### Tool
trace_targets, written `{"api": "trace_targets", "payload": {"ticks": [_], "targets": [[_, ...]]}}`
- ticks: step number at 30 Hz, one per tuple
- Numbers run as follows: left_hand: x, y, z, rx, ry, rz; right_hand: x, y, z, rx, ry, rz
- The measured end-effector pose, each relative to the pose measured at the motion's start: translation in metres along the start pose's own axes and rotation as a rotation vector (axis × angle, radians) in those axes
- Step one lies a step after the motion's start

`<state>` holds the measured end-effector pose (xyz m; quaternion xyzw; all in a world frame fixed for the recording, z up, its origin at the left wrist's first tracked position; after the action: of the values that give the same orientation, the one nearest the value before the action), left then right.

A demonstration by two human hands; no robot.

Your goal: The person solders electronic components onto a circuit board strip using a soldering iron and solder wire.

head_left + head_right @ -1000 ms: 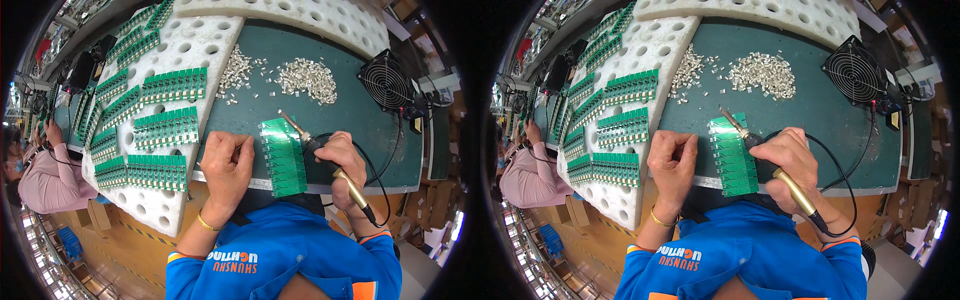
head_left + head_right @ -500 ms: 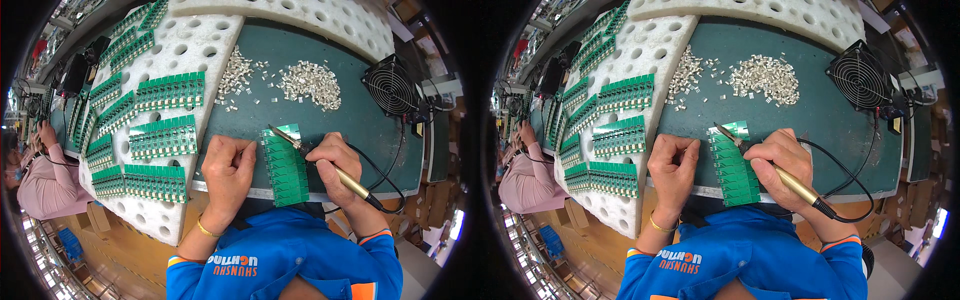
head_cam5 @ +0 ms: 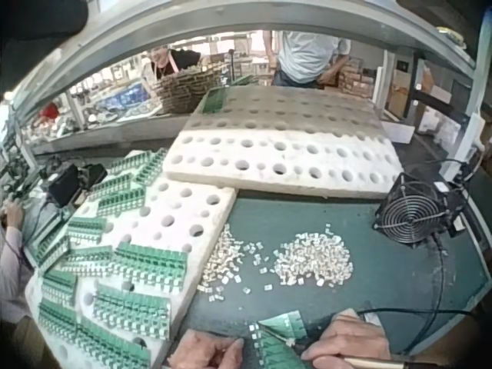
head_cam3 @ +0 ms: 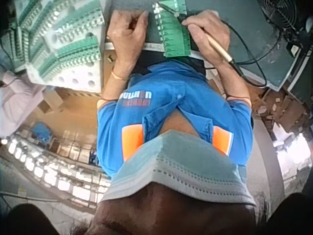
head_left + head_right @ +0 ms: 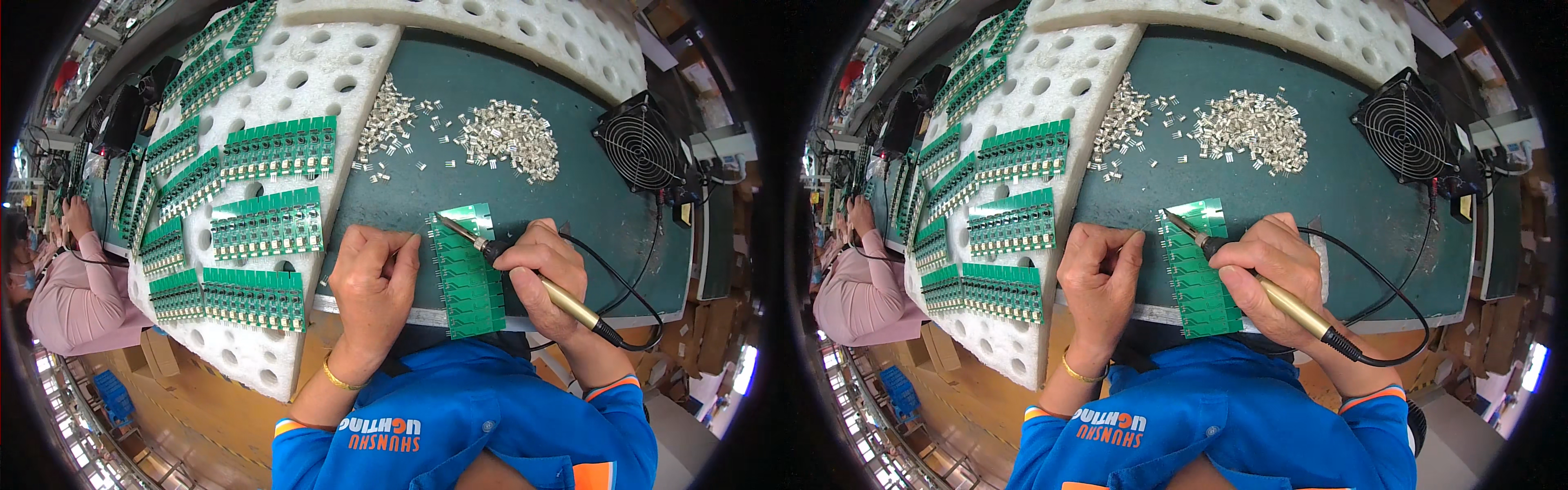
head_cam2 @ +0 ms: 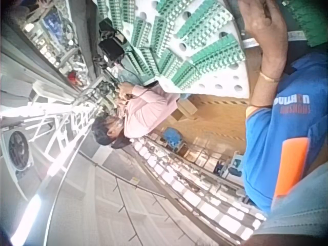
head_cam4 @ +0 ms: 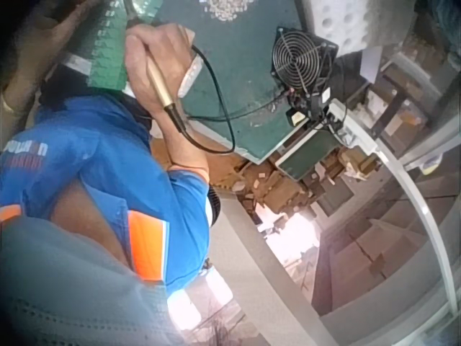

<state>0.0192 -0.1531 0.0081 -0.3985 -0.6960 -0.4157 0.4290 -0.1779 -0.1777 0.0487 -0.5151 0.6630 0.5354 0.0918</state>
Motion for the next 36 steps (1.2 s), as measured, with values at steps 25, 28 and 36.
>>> {"api": "trace_targets", "payload": {"ticks": [25,28,36], "targets": [[0.009,-0.003,0.001,-0.018,-0.069,-0.118,-0.003,-0.002,0.003,0.008,0.055,0.033],[0.008,-0.004,0.001,-0.007,-0.051,-0.087,-0.003,-0.001,0.002,0.009,0.044,0.023],[0.009,-0.005,0.001,-0.01,-0.092,-0.118,-0.001,-0.001,0.003,0.011,0.026,-0.004]]}}
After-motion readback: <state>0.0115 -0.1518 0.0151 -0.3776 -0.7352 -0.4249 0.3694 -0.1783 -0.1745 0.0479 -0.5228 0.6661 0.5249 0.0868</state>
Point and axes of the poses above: each hand's wrist, its own z-axis away from the middle knuckle, its own y-axis out of the back of the hand, x = y × z, the point moved 9 cm from there along -z, towards the middle knuckle, and after that the axes turned 12 degrees about z, right-handed, at the moved point
